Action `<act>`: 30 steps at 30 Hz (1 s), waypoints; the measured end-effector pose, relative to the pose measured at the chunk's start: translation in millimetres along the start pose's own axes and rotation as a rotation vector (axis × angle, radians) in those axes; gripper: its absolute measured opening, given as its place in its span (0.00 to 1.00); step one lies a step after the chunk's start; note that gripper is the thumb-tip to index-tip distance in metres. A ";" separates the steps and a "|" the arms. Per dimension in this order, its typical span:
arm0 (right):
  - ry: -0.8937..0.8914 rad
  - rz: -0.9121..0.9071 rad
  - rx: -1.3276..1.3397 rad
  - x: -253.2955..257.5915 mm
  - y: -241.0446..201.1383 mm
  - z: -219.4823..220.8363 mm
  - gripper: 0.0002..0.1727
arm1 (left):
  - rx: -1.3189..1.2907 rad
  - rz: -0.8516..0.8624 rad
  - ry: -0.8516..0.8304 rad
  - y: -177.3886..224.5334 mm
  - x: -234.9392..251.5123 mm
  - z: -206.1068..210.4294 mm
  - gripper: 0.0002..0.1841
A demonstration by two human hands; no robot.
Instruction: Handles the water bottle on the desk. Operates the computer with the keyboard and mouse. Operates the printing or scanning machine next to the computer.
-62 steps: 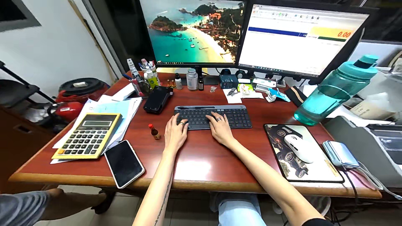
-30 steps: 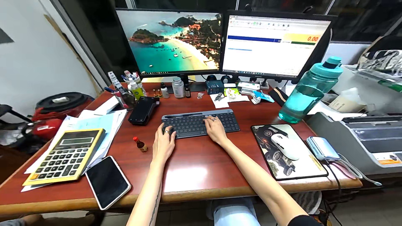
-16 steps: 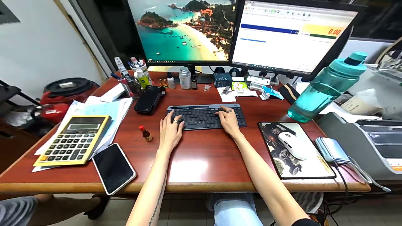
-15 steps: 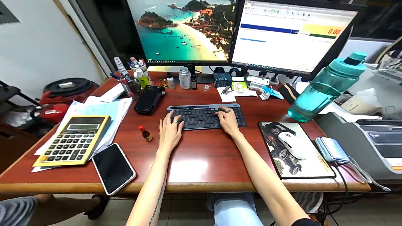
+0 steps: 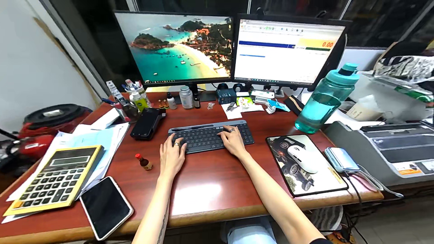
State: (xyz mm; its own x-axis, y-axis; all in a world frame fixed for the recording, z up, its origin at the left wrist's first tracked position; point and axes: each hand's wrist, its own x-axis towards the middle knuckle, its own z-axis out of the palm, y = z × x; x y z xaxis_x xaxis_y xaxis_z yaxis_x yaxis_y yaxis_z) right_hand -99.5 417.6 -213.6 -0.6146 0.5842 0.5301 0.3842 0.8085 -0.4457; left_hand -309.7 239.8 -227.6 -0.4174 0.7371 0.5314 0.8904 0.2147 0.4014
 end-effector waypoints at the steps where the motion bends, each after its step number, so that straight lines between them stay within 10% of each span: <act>1: 0.000 0.002 0.001 -0.4 0.2 -0.2 0.21 | -0.002 0.008 0.005 0.3 -0.2 -0.2 0.24; 14: 0.093 -0.097 0.025 1.0 -15.2 8.0 0.21 | -0.005 0.016 0.107 -2.3 -2.4 -1.5 0.17; 24: -0.348 -0.146 -0.053 19.3 -51.6 29.3 0.25 | -0.087 -0.134 0.085 -3.7 -1.9 -6.5 0.14; 30: -0.288 -0.205 -0.050 30.6 -67.3 38.7 0.23 | -0.097 -0.180 0.081 -2.0 -1.6 -7.9 0.14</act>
State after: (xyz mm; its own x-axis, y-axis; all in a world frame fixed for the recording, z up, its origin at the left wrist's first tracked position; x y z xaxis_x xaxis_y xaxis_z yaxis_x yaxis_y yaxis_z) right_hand -170.7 378.3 -195.3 -0.8487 0.3714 0.3767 0.2617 0.9136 -0.3111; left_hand -312.3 233.1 -223.3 -0.5846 0.6375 0.5018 0.7802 0.2722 0.5632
